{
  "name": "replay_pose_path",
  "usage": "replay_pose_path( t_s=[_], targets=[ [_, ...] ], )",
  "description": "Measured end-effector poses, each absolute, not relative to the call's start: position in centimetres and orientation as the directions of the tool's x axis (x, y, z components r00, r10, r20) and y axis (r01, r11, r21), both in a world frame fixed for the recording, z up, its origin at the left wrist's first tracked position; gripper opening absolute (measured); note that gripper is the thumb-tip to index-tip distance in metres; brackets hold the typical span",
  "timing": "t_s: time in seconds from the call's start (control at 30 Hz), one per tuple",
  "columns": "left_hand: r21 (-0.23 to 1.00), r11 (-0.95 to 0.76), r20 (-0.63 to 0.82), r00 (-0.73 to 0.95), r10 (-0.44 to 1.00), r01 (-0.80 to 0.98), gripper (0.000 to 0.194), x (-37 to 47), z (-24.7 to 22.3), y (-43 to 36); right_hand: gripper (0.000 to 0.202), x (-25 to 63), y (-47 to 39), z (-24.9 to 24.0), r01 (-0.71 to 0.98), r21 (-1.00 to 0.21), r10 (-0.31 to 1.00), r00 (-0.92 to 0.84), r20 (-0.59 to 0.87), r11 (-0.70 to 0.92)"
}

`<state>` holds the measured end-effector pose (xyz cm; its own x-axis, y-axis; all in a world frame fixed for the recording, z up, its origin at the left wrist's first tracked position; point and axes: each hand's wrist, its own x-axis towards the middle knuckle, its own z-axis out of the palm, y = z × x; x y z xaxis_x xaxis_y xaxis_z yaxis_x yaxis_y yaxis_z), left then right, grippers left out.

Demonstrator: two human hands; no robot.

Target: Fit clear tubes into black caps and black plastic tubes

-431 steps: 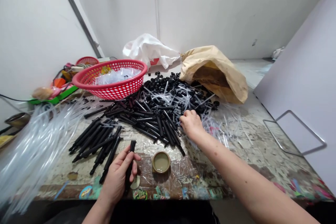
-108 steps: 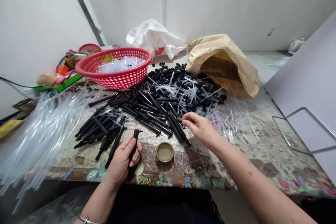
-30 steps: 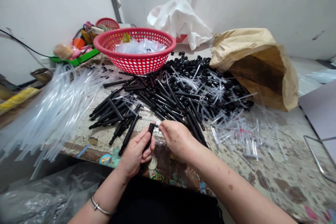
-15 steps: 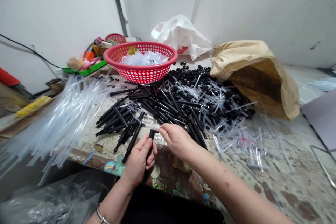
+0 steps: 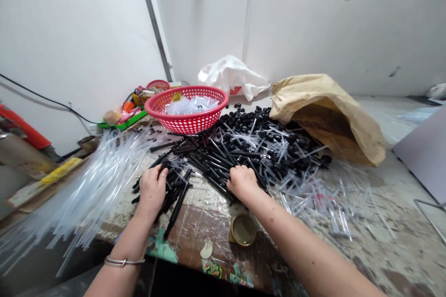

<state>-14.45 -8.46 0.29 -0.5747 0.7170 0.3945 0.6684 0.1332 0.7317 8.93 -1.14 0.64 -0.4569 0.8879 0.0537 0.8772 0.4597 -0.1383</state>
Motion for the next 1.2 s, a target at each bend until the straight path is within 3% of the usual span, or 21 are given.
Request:
replay_pose_path(
  t_s=[0.17, 0.3, 0.43, 0.5, 0.6, 0.7, 0.77, 0.83, 0.87, 0.97, 1.13, 1.2],
  targets=[
    [0.655, 0.191, 0.5, -0.609, 0.616, 0.731, 0.043, -14.2, 0.3, -7.8, 0.016, 9.0, 0.1, 1.9, 0.904, -0.228, 0.932, -0.356, 0.071, 0.362],
    [0.646, -0.032, 0.638, -0.516, 0.572, 0.762, 0.048, -11.7, 1.4, -9.1, 0.02, 9.7, -0.6, 4.4, 0.865, -0.352, 0.934, -0.328, 0.146, 0.358],
    [0.906, -0.262, 0.383, -0.381, 0.842, 0.332, 0.045, -6.9, 2.7, -10.5, 0.017, 8.7, -4.5, 5.7, 0.681, -0.594, 0.898, -0.398, 0.189, 0.427],
    [0.968, -0.202, 0.236, -0.271, 0.933, 0.147, 0.041, -4.6, 2.8, -11.1, 0.013, 8.1, -6.8, 5.5, 0.503, -0.711, 0.851, -0.45, 0.27, 0.492],
    [0.996, -0.084, 0.088, -0.24, 0.967, 0.026, 0.034, -2.9, 2.5, -11.6, 0.016, 8.9, -9.0, 4.8, 0.329, -0.778, 0.794, -0.512, 0.328, 0.534],
    [0.995, 0.014, -0.039, -0.264, 0.964, -0.096, 0.038, -3.4, 1.8, -11.9, 0.022, 12.6, -8.6, 4.0, 0.386, -0.817, 0.841, -0.502, 0.203, 0.428],
    [0.982, 0.074, -0.116, -0.25, 0.961, -0.172, 0.042, -4.2, 1.2, -12.1, 0.022, 16.2, -6.9, 3.2, 0.582, -0.724, 0.91, -0.386, 0.152, 0.369],
    [0.967, 0.119, -0.169, -0.219, 0.961, -0.226, 0.045, -4.7, 0.4, -12.2, 0.022, 19.6, -4.6, 2.3, 0.813, -0.47, 0.939, -0.3, 0.166, 0.343],
    [0.959, 0.139, -0.189, -0.196, 0.962, -0.246, 0.045, -4.8, 0.0, -12.2, 0.021, 21.0, -3.5, 1.8, 0.851, -0.416, 0.947, -0.277, 0.165, 0.321],
    [0.938, 0.198, -0.239, -0.12, 0.963, -0.283, 0.045, -4.5, -1.2, -12.2, 0.024, 23.2, -1.1, 1.0, 0.909, -0.286, 0.95, -0.26, 0.175, 0.302],
    [0.909, 0.238, -0.277, -0.069, 0.959, -0.342, 0.045, -4.4, -1.9, -12.0, 0.026, 23.0, -0.2, 1.2, 0.929, 0.143, 0.93, -0.356, 0.086, 0.342],
    [0.905, 0.239, -0.276, -0.057, 0.959, -0.353, 0.046, -4.5, -1.9, -12.1, 0.019, 22.8, 0.1, 1.4, 0.91, 0.167, 0.918, -0.393, 0.061, 0.378]
  ],
)
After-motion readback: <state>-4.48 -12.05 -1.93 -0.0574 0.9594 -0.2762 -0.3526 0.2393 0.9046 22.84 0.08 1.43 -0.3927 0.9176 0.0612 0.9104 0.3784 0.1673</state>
